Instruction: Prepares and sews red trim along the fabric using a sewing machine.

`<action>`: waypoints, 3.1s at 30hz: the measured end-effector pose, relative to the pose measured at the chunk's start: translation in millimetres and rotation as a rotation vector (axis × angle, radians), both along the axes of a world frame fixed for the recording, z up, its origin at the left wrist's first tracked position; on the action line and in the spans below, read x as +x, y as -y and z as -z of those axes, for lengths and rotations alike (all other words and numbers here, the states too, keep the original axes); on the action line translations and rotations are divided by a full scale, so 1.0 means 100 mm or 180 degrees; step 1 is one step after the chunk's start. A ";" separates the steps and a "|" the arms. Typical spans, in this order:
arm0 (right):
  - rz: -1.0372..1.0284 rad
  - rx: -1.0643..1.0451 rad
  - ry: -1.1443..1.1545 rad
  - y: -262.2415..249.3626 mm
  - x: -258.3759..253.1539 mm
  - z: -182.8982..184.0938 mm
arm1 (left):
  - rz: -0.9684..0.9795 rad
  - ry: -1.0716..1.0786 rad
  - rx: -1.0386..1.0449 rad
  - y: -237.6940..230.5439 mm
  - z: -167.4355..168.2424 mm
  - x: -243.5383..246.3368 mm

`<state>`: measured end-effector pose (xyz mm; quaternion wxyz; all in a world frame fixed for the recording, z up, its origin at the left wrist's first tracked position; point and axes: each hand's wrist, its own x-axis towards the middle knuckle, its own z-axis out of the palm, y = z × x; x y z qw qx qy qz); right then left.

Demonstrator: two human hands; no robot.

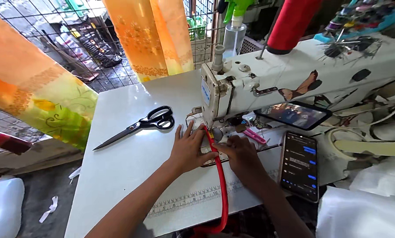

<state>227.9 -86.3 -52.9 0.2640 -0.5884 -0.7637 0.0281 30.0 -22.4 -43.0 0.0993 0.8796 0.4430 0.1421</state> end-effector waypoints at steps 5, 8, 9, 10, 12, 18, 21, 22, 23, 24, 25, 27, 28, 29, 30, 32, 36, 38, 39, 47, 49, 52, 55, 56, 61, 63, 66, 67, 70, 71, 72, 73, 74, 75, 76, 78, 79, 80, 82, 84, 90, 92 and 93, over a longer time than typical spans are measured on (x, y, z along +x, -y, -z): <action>0.0001 0.0089 0.0026 -0.08 -0.01 0.04 | 0.0040 0.0215 0.0034 -0.11 0.00 0.00; 0.0017 0.0139 0.0029 -0.11 -0.02 0.06 | 0.0124 0.0390 -0.0038 -0.16 0.01 0.02; 0.0010 0.0198 0.0000 -0.12 -0.02 0.08 | 0.0140 0.0381 -0.0110 -0.17 0.00 0.02; -0.0014 0.0248 -0.0053 -0.11 -0.01 0.09 | 0.0138 0.0311 -0.0205 -0.17 -0.02 0.01; -0.0060 0.0347 -0.0166 -0.10 0.01 0.09 | 0.0123 0.0096 -0.0402 -0.16 -0.07 0.01; -0.0012 0.0426 -0.0099 -0.09 0.00 0.13 | 0.0089 -0.0196 -0.0461 -0.23 -0.13 -0.03; 0.0002 0.0394 -0.0044 -0.10 -0.01 0.12 | 0.0161 -0.0202 -0.0405 -0.28 -0.11 -0.05; -0.0001 0.0385 -0.0020 -0.10 -0.01 0.12 | 0.0208 -0.0182 -0.0375 -0.29 -0.10 -0.06; -0.0007 0.0385 -0.0010 -0.10 0.00 0.12 | 0.0248 -0.0188 -0.0366 -0.30 -0.10 -0.07; -0.0014 0.0386 -0.0010 -0.09 0.00 0.12 | 0.0273 -0.0220 -0.0391 -0.31 -0.11 -0.07; -0.0021 0.0386 -0.0023 -0.09 0.01 0.12 | 0.0286 -0.0258 -0.0411 -0.32 -0.11 -0.08; -0.0025 0.0387 -0.0042 -0.09 0.01 0.11 | 0.0278 -0.0304 -0.0457 -0.33 -0.12 -0.08; -0.0026 0.0391 -0.0042 -0.09 0.01 0.11 | 0.0276 -0.0311 -0.0465 -0.34 -0.13 -0.08; -0.0017 0.0399 -0.0030 -0.09 0.01 0.11 | 0.0269 -0.0323 -0.0491 -0.35 -0.14 -0.08; -0.0003 0.0404 -0.0014 -0.09 0.00 0.11 | 0.0259 -0.0343 -0.0517 -0.36 -0.14 -0.09; 0.0040 0.0389 0.0022 -0.09 -0.01 0.12 | 0.0228 -0.0419 -0.0560 -0.38 -0.16 -0.09; 0.0067 0.0356 0.0059 -0.11 -0.02 0.13 | 0.0185 -0.0523 -0.0577 -0.43 -0.18 -0.10; 0.0064 0.0342 0.0058 -0.11 -0.01 0.14 | 0.0177 -0.0532 -0.0565 -0.46 -0.17 -0.10; 0.0064 0.0339 0.0007 -0.11 0.00 0.13 | 0.0195 -0.0509 -0.0556 -0.47 -0.16 -0.10; 0.0262 -0.0347 -0.0793 0.25 -0.10 -0.07 | 0.0373 0.0615 -0.0475 -0.32 -0.14 -0.01; 0.0263 -0.0526 -0.0856 0.39 -0.19 -0.11 | 0.0287 0.0615 -0.0465 -0.25 -0.11 0.01; 0.0289 -0.0446 -0.0795 0.49 -0.30 -0.08 | 0.0228 0.0279 -0.0447 -0.22 -0.08 0.03; 0.0341 -0.0755 -0.1032 0.48 -0.31 -0.17 | 0.0270 0.0166 -0.0377 -0.21 -0.03 0.01; 0.0340 -0.1117 -0.1274 0.47 -0.28 -0.27 | 0.0273 0.0173 -0.0349 -0.21 0.00 0.00; 0.0159 -0.2734 -0.3239 0.41 -0.15 -0.47 | 0.0289 0.0398 -0.0234 -0.21 0.06 -0.02; 0.0144 -0.2974 -0.3591 0.43 -0.13 -0.42 | 0.0285 0.0444 -0.0231 -0.21 0.07 -0.02; 0.0183 -0.3194 -0.3599 0.45 -0.11 -0.43 | 0.0337 0.0636 -0.0181 -0.21 0.10 -0.03; 0.0203 -0.3238 -0.3538 0.44 -0.11 -0.43 | 0.0351 0.0729 -0.0168 -0.22 0.11 -0.03; 0.0336 -0.3328 -0.3454 0.40 -0.11 -0.46 | 0.0338 0.0813 -0.0217 -0.21 0.11 -0.05; 0.0389 -0.3334 -0.3428 0.40 -0.12 -0.47 | 0.0305 0.0756 -0.0289 -0.20 0.08 -0.05; 0.0438 -0.3323 -0.3376 0.41 -0.13 -0.47 | 0.0266 0.0686 -0.0374 -0.18 0.05 -0.04; 0.0487 -0.3307 -0.3312 0.42 -0.13 -0.48 | 0.0220 0.0607 -0.0428 -0.17 0.02 -0.03; 0.0519 -0.3320 -0.3242 0.45 -0.14 -0.48 | 0.0179 0.0543 -0.0449 -0.15 0.00 -0.02; 0.0537 -0.3352 -0.3209 0.49 -0.15 -0.48 | 0.0146 0.0490 -0.0455 -0.14 -0.02 -0.02; 0.0552 -0.3390 -0.3250 0.55 -0.15 -0.48 | 0.0122 0.0440 -0.0442 -0.14 -0.02 -0.02; 0.0581 -0.3483 -0.3499 0.68 -0.16 -0.49 | 0.0113 0.0383 -0.0366 -0.14 -0.01 -0.01; 0.0592 -0.3498 -0.3661 0.76 -0.15 -0.49 | 0.0126 0.0369 -0.0321 -0.14 0.00 0.00; 0.0595 -0.3491 -0.3787 0.85 -0.15 -0.49 | 0.0141 0.0374 -0.0261 -0.13 0.02 0.00; 0.0622 -0.3422 -0.3912 1.06 -0.16 -0.46 | 0.0151 0.0385 -0.0201 -0.11 0.02 0.00; 0.0721 -0.3282 -0.3919 1.28 -0.17 -0.38 | 0.0132 0.0346 -0.0203 -0.10 0.00 0.00; 0.0869 -0.2417 -0.3435 1.49 -0.24 -0.14 | 0.0146 0.0416 -0.0433 -0.08 -0.05 0.03; 0.0805 -0.2627 -0.3633 1.47 -0.25 -0.19 | 0.0145 0.0360 -0.0579 -0.06 -0.09 0.03; 0.0787 -0.2754 -0.3646 1.46 -0.25 -0.21 | 0.0143 0.0302 -0.0621 -0.06 -0.10 0.03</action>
